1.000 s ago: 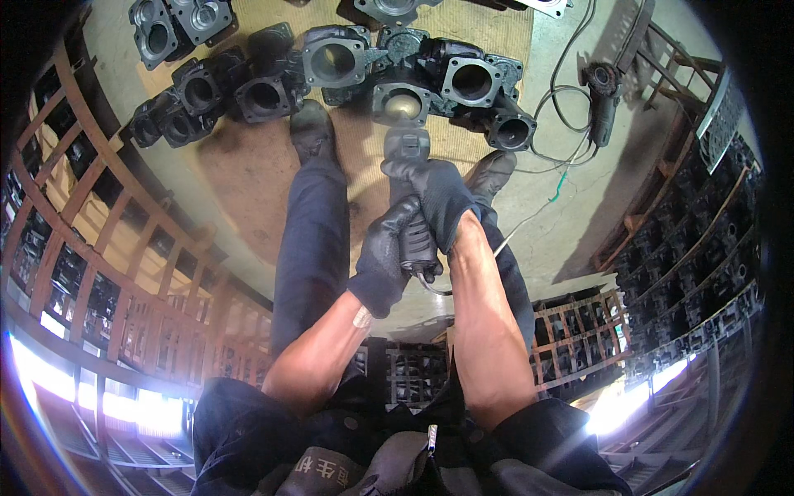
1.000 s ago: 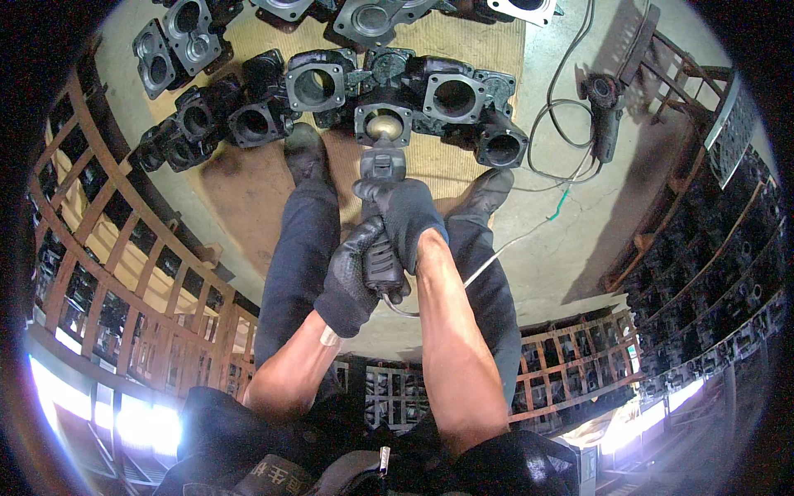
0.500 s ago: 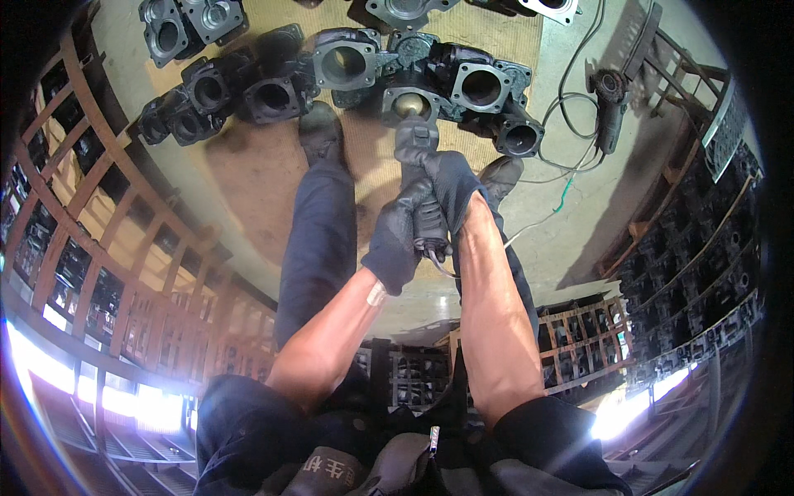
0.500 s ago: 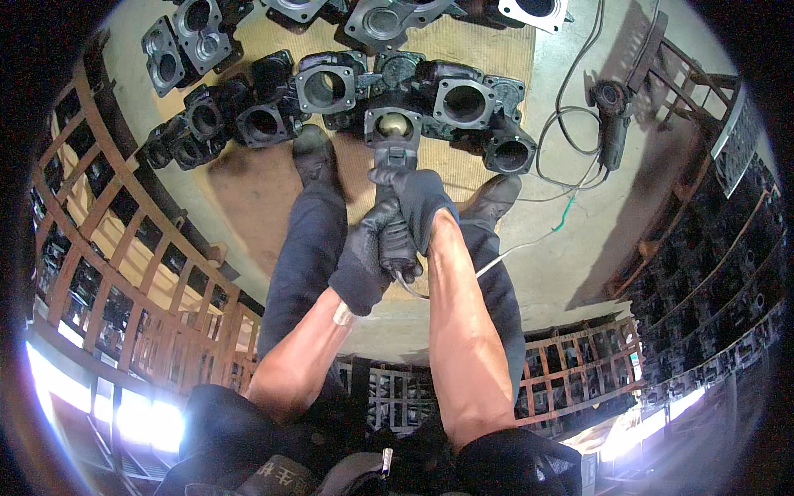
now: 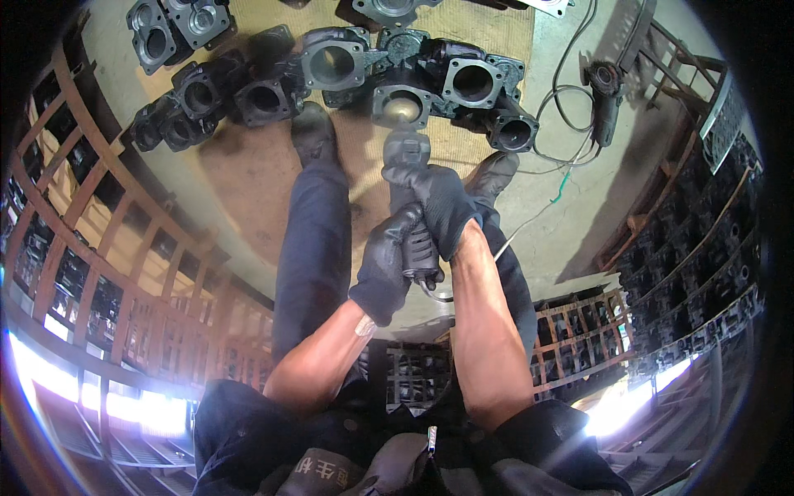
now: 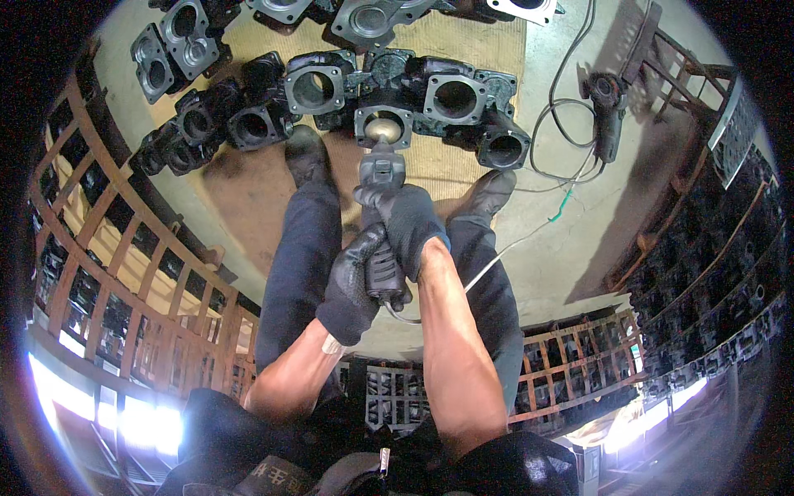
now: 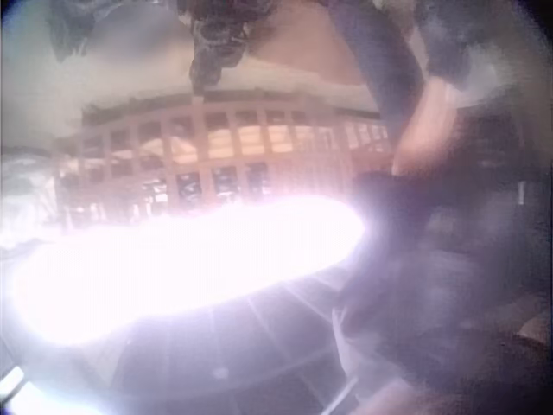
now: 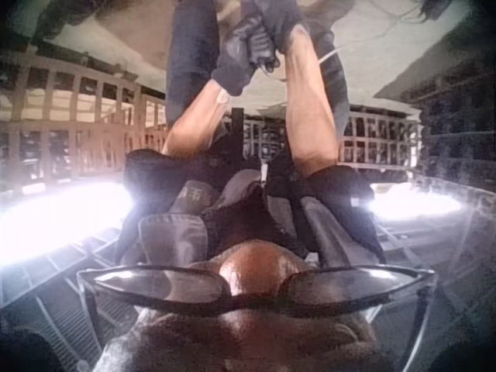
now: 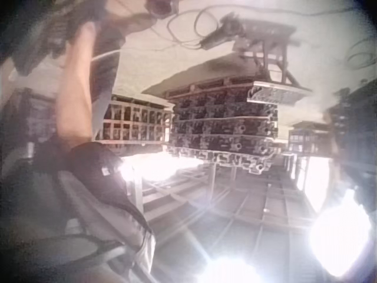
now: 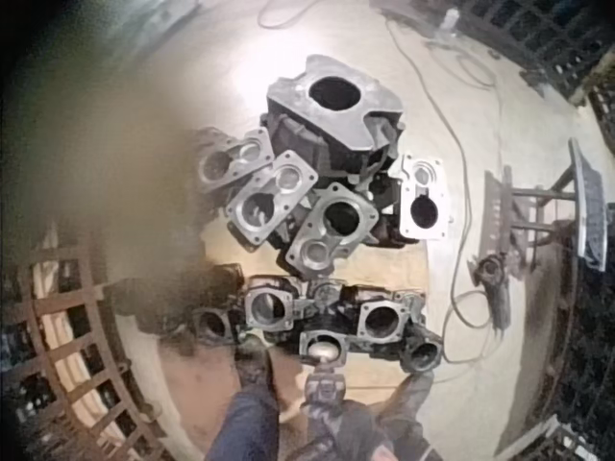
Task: The person uses a handheld angle grinder to smooth the inner surfaces of several metal engine parts laid out on a wooden board. They repeatedly pick up parts, grind them, and place them back down, working through multiple units in a workshop setting.
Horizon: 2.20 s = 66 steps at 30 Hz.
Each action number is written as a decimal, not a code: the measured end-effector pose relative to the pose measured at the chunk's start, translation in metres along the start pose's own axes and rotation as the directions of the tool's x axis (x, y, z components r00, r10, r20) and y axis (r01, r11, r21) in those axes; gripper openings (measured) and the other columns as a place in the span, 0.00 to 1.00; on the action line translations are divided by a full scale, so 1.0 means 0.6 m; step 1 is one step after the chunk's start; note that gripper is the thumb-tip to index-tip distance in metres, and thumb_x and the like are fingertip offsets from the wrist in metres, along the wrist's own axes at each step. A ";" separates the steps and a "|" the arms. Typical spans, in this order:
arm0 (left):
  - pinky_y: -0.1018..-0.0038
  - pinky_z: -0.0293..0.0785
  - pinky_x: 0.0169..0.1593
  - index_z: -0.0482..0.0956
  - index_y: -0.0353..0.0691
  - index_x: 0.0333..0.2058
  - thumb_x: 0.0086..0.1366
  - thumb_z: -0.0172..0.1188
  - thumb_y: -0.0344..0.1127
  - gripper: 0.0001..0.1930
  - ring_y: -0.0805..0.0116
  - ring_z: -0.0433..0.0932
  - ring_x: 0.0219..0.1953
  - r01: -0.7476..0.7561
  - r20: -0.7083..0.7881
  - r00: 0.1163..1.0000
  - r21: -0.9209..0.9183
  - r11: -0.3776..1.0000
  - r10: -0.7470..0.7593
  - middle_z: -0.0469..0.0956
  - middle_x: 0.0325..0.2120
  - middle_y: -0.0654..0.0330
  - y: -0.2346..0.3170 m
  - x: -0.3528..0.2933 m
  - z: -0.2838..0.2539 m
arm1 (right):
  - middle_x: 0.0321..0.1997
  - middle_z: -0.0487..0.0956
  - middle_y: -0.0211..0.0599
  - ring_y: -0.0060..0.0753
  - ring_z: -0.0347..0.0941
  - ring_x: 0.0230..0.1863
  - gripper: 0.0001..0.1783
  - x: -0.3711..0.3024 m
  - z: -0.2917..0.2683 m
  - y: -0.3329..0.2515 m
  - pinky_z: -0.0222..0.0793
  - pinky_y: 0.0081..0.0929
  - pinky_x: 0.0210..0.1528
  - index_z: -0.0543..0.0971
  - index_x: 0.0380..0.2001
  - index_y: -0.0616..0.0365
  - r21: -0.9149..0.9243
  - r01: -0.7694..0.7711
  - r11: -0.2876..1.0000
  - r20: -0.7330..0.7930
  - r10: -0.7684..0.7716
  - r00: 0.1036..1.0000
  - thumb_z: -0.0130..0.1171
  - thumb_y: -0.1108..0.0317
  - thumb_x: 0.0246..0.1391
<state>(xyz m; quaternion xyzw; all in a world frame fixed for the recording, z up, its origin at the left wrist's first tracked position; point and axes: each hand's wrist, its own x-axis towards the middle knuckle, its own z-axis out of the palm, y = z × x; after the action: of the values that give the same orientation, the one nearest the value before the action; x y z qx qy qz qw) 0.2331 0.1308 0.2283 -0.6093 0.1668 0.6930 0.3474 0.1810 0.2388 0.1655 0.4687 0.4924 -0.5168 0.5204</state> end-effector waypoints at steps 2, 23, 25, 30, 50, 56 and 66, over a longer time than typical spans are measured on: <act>0.73 0.80 0.26 0.77 0.41 0.41 0.69 0.56 0.43 0.12 0.70 0.79 0.25 0.004 0.025 1.000 0.023 1.000 -0.005 0.79 0.29 0.63 0.000 -0.001 -0.004 | 0.26 0.78 0.30 0.22 0.72 0.25 0.13 -0.003 0.001 0.001 0.67 0.22 0.26 0.82 0.34 0.62 -0.024 0.026 0.999 -0.002 -0.026 1.000 0.65 0.63 0.52; 0.74 0.78 0.25 0.76 0.43 0.39 0.71 0.52 0.41 0.09 0.72 0.77 0.23 0.075 0.113 0.991 -0.052 0.996 -0.069 0.77 0.26 0.67 0.016 0.005 0.008 | 0.25 0.77 0.31 0.23 0.70 0.22 0.15 -0.011 0.000 -0.013 0.65 0.24 0.24 0.82 0.33 0.65 0.105 -0.035 0.994 0.020 0.033 0.999 0.66 0.61 0.52; 0.73 0.80 0.27 0.76 0.42 0.42 0.70 0.53 0.41 0.11 0.70 0.79 0.27 0.079 0.073 0.994 0.009 0.997 -0.079 0.79 0.30 0.65 0.016 -0.003 0.006 | 0.23 0.77 0.30 0.23 0.70 0.21 0.16 -0.013 0.000 -0.011 0.65 0.24 0.23 0.81 0.33 0.65 0.092 -0.018 0.996 0.005 0.017 1.000 0.66 0.61 0.51; 0.73 0.80 0.27 0.76 0.42 0.42 0.70 0.54 0.42 0.11 0.71 0.79 0.28 0.056 -0.012 0.998 0.022 0.998 -0.056 0.78 0.30 0.65 0.014 -0.001 0.007 | 0.23 0.76 0.29 0.23 0.69 0.20 0.14 -0.018 0.005 -0.017 0.64 0.23 0.22 0.81 0.31 0.64 0.127 -0.049 0.991 0.004 0.048 0.999 0.66 0.61 0.51; 0.72 0.75 0.23 0.74 0.42 0.38 0.70 0.53 0.42 0.10 0.72 0.75 0.20 -0.033 0.059 0.998 -0.059 0.998 0.037 0.75 0.23 0.67 0.027 0.045 0.030 | 0.34 0.82 0.32 0.19 0.74 0.32 0.14 0.025 -0.016 -0.037 0.70 0.20 0.34 0.84 0.42 0.61 0.044 -0.034 0.998 0.098 0.029 0.995 0.56 0.66 0.60; 0.72 0.77 0.25 0.75 0.42 0.42 0.70 0.53 0.42 0.11 0.72 0.76 0.23 0.006 0.111 0.994 -0.033 0.999 -0.002 0.77 0.26 0.66 0.032 0.019 0.027 | 0.33 0.82 0.33 0.22 0.75 0.32 0.14 0.006 -0.013 -0.036 0.71 0.23 0.36 0.82 0.43 0.62 -0.116 0.051 0.992 0.064 -0.043 0.997 0.53 0.66 0.61; 0.72 0.76 0.24 0.75 0.43 0.39 0.70 0.52 0.41 0.09 0.72 0.76 0.22 -0.011 0.151 0.988 -0.112 0.994 0.028 0.77 0.26 0.66 0.035 0.060 0.008 | 0.27 0.80 0.39 0.27 0.73 0.27 0.21 0.023 -0.004 -0.053 0.68 0.30 0.30 0.81 0.36 0.69 -0.142 0.068 0.987 0.018 -0.066 0.998 0.61 0.57 0.55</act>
<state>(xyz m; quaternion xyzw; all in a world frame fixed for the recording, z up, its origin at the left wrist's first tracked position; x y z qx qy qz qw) 0.2148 0.1293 0.1910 -0.5711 0.1071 0.7492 0.3179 0.1492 0.2394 0.1523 0.4101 0.5402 -0.5003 0.5383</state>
